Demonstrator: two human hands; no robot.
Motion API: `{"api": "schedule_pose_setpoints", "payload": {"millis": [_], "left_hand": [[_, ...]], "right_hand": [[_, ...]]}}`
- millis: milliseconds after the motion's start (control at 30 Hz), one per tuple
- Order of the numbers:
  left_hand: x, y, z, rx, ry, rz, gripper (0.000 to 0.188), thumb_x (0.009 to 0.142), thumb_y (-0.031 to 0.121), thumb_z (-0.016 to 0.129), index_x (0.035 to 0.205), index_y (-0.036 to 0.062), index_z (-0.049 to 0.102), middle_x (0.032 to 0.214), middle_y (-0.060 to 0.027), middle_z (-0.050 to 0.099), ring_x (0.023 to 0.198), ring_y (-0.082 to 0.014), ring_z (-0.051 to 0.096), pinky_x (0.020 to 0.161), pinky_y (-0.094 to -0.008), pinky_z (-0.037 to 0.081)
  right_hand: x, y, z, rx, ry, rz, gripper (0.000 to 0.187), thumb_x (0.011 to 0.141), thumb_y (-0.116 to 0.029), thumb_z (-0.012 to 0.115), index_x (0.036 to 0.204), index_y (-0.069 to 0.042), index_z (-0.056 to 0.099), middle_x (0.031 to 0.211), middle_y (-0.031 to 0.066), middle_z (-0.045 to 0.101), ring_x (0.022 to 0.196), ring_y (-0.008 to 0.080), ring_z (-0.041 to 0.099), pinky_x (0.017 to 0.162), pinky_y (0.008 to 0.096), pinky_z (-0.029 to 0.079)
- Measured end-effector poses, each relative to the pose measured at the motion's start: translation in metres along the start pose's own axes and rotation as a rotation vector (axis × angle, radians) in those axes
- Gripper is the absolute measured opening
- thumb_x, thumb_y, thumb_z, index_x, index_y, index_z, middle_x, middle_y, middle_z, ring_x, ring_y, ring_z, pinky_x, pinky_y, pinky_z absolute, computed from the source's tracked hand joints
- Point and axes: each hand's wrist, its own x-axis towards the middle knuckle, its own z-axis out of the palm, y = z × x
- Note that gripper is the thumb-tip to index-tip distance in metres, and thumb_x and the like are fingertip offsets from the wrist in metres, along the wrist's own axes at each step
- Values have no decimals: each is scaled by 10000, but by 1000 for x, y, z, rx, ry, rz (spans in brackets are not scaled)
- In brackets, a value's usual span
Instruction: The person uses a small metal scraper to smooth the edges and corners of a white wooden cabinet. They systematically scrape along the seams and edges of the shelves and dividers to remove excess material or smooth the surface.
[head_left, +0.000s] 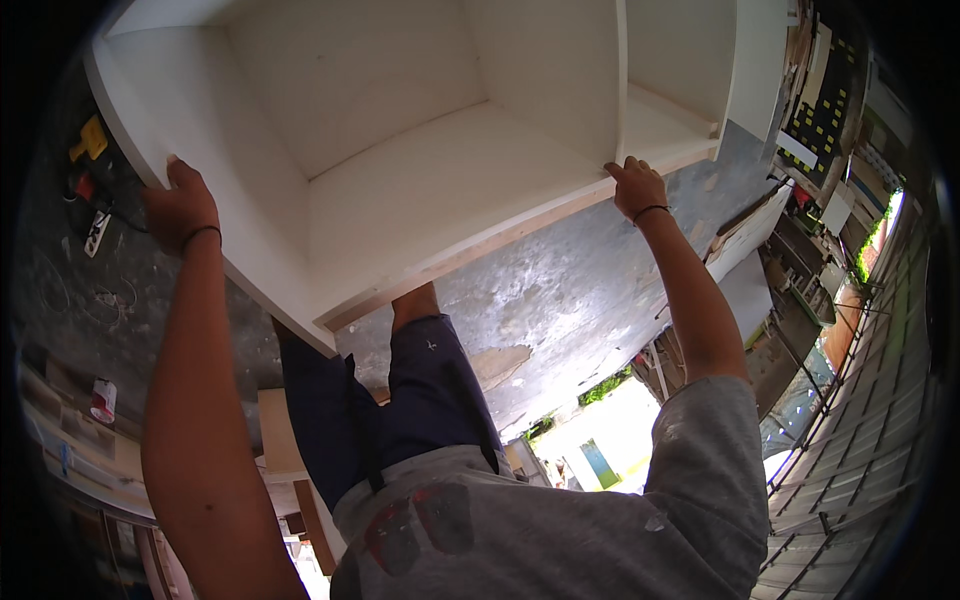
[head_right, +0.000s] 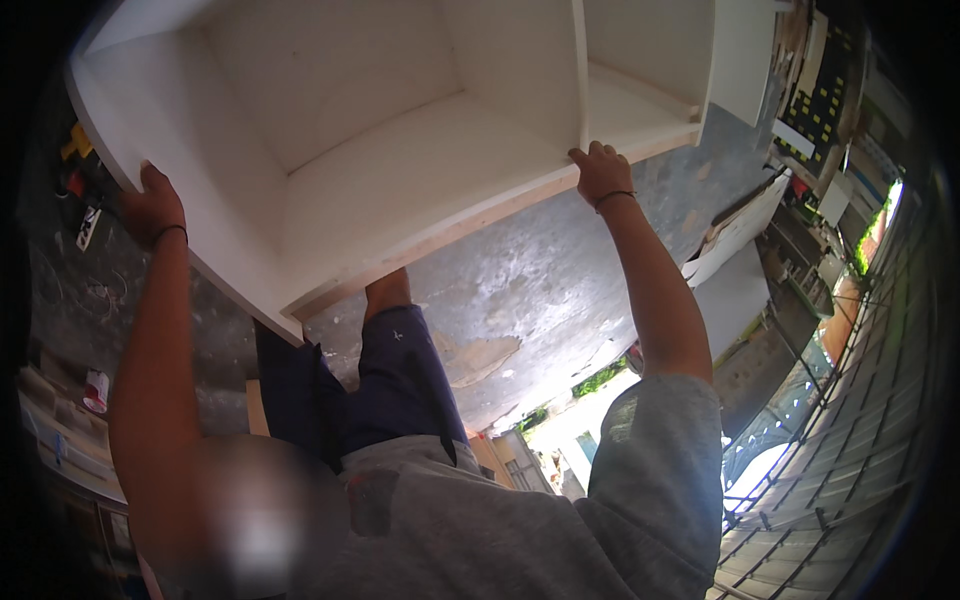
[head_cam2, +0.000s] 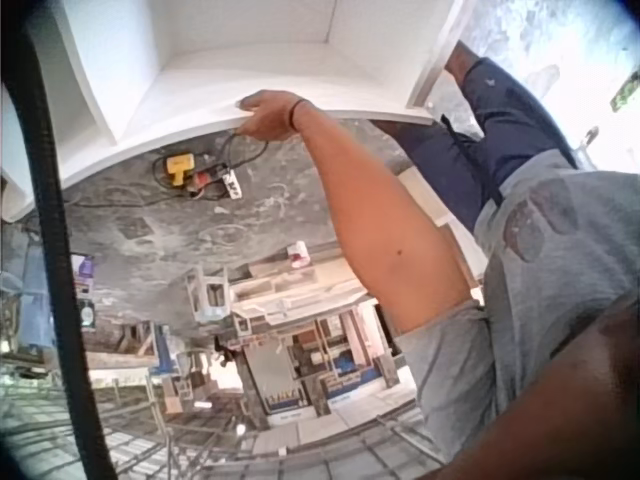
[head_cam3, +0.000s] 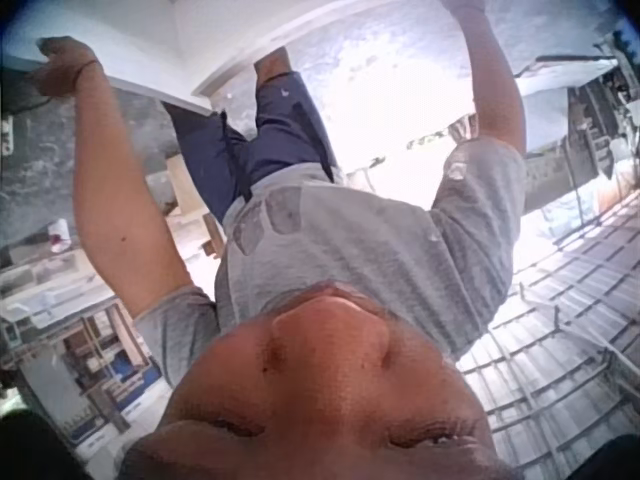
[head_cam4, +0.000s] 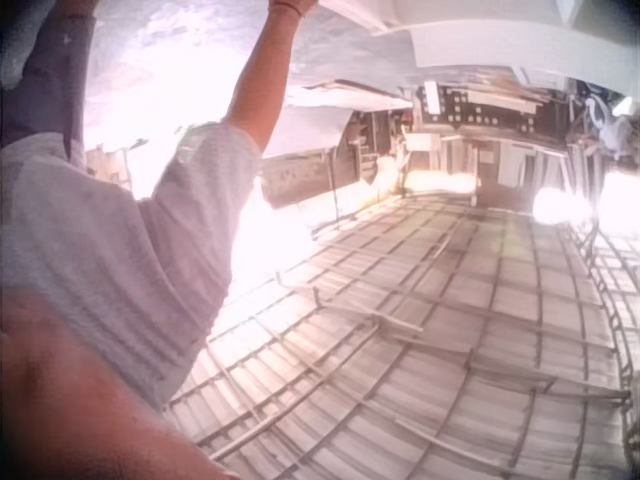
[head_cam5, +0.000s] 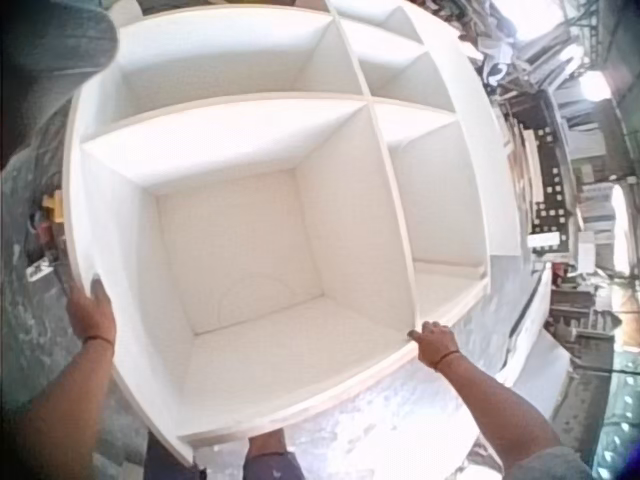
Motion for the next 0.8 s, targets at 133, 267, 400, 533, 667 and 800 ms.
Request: {"api": "schedule_pose_setpoints", "payload": {"millis": [133,267,400,533,667,800], "left_hand": [[5,-6,10,16,11,-7,628,854,539,484,1119,-27,556,1029,-229,649,941,-400,641,783,-498,524],[1,1,1,-4,-35,-56,628,853,536,492,1127,-25,554,1038,-219,651,950,-396,639,792,-493,521],[1,-1,-3,-22,-18,-23,616,850,527,509,1113,-27,565,1040,-217,652,951,-384,642,801,-482,518],[-3,5,-5,-20,-34,-49,614,845,526,516,1097,-31,575,1043,-223,649,956,-379,641,800,-484,514],[4,0,-3,-2,-37,-42,623,839,528,517,1100,-35,571,1052,-231,643,969,-381,636,802,-489,511],[3,-4,4,-25,0,-14,629,837,530,518,1107,-37,567,1035,-230,649,957,-384,640,792,-486,517]], "right_hand": [[10,-4,5,168,-98,127,351,803,-73,503,1118,-165,630,1013,140,594,991,313,593,830,421,504],[-13,-112,-17,390,-204,-59,389,801,-76,476,1146,-175,625,1034,171,601,995,331,593,856,434,491],[-25,-158,-34,500,-135,-116,385,800,-82,481,1140,-181,630,1006,166,600,975,329,599,851,429,492],[3,-34,-21,33,-83,96,313,822,-100,534,1108,-180,634,1026,106,599,985,276,602,828,426,504],[8,-9,-14,-107,-124,-26,321,819,-88,524,1095,-190,652,1040,109,600,1001,276,603,837,419,504],[14,-9,-5,90,-166,78,366,814,-67,495,1127,-182,645,1076,135,598,1035,300,597,885,413,497]]}}
